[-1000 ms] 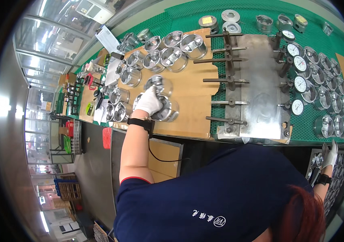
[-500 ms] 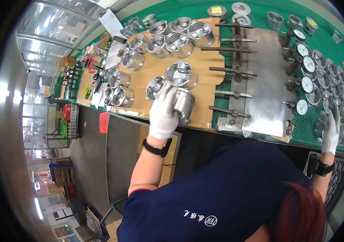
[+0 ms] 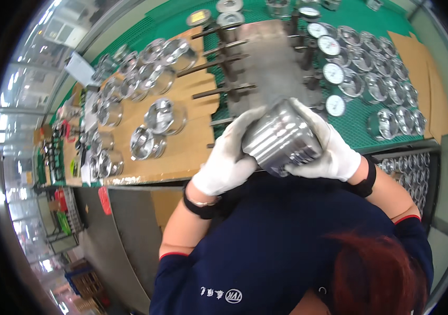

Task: The person assembles small cylindrical metal parts by inserting them into a jig and securing them with a tool. They then place the finished units into a cardboard box lined with protective paper. The person also gathers and stacks flat cardboard pieces from the floor.

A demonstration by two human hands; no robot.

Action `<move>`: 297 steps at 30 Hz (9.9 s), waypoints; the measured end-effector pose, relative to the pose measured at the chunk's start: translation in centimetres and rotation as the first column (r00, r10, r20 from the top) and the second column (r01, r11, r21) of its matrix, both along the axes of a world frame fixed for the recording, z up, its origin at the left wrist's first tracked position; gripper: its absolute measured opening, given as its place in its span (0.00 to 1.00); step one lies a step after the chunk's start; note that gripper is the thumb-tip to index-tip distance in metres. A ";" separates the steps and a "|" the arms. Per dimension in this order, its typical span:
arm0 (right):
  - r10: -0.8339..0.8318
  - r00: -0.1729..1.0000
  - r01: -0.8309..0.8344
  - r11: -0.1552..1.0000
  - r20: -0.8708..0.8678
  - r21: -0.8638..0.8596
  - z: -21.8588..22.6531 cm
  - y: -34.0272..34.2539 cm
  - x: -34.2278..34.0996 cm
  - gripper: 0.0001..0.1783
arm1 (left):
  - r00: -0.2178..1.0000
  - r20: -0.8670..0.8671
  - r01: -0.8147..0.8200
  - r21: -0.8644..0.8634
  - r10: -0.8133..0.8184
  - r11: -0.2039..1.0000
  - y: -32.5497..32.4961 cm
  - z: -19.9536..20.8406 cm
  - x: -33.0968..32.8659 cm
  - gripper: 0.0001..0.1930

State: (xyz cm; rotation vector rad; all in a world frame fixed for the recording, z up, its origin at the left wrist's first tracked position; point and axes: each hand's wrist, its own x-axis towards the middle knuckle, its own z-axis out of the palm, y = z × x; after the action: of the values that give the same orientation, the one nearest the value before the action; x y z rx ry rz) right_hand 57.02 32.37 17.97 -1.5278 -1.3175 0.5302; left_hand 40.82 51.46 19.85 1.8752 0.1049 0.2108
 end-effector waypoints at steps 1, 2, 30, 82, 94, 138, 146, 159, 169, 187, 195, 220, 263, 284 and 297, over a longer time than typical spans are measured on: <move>-0.025 0.992 0.032 0.998 0.121 -0.059 -0.1 -0.4 0.8 0.61 | 0.999 -0.032 0.012 -0.025 -0.013 1.000 0.0 -1.0 -0.3 0.37; -0.039 0.970 0.069 0.991 0.240 -0.117 -0.3 -0.9 1.5 0.58 | 0.998 -0.056 0.025 -0.050 -0.028 0.998 0.0 -1.9 -0.3 0.37; -0.336 0.727 0.008 0.875 -0.598 -0.483 -4.4 -1.9 0.4 0.51 | 0.950 0.229 -0.301 0.495 0.211 0.815 -1.5 -6.1 6.0 0.49; -0.631 0.776 0.507 0.626 -0.003 -0.593 -12.9 -15.6 13.4 0.39 | 0.960 -0.273 -0.123 -0.211 0.063 0.970 -9.9 2.3 6.6 0.17; 0.034 0.711 0.529 0.632 0.702 -0.566 -8.9 -19.3 24.6 0.44 | 0.873 -0.376 -0.415 -0.233 0.312 0.879 -14.7 -0.2 6.2 0.14; -0.865 -0.108 0.570 -0.458 0.491 -0.682 -11.2 -70.3 -25.5 0.28 | 0.926 -0.370 0.377 0.920 -0.078 0.112 -30.7 -6.4 27.1 0.30; -0.936 -0.061 0.497 -0.330 0.348 -0.802 -22.3 -75.8 -21.7 0.23 | 0.701 -0.204 0.534 0.785 -0.684 0.313 -57.3 -5.8 21.2 0.21; -0.972 0.038 0.587 -0.167 0.233 -0.792 -32.5 -75.9 -19.0 0.34 | 0.233 -0.621 0.614 0.691 -0.748 -0.382 -79.8 -35.7 14.0 0.18; -0.989 0.030 0.438 -0.116 0.143 -0.891 -36.9 -72.0 -17.5 0.37 | 0.207 -0.627 0.542 0.712 -0.751 -0.446 -78.7 -37.8 14.0 0.24; -0.871 0.403 0.662 0.066 0.280 -0.746 -21.7 -76.3 -3.0 0.32 | 0.973 0.080 0.002 0.937 -0.218 0.350 -42.1 -7.9 36.5 0.27; -0.727 0.539 0.835 0.396 0.425 -0.382 -12.0 -58.1 17.5 0.27 | 0.932 -0.360 0.316 0.863 0.042 0.394 -38.3 -11.7 45.2 0.33; -0.777 0.552 0.834 0.513 0.304 -0.202 -3.7 -56.1 21.5 0.24 | 0.948 -0.317 0.270 0.825 0.010 0.495 -38.0 -12.1 45.2 0.27; -0.947 0.034 0.356 -0.287 0.319 -0.890 -32.6 -103.3 -13.8 0.26 | 0.122 -0.395 0.864 0.493 -0.911 -0.098 -102.6 -28.6 20.0 0.32; -0.774 0.465 0.880 0.353 0.430 -0.317 -13.0 -59.6 21.6 0.29 | 0.883 -0.317 0.240 0.939 0.347 0.247 -25.3 -9.4 58.1 0.39; -0.073 0.679 0.610 0.609 0.730 -0.507 -10.4 -18.9 51.0 0.37 | 0.925 -0.278 0.175 0.918 0.260 0.356 -22.0 -13.2 58.2 0.29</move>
State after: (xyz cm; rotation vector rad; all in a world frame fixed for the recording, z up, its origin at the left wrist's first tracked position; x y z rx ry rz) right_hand 108.03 13.43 7.54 -2.8070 -1.2624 0.2294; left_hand 99.02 29.47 6.64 3.1120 0.3720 -0.1291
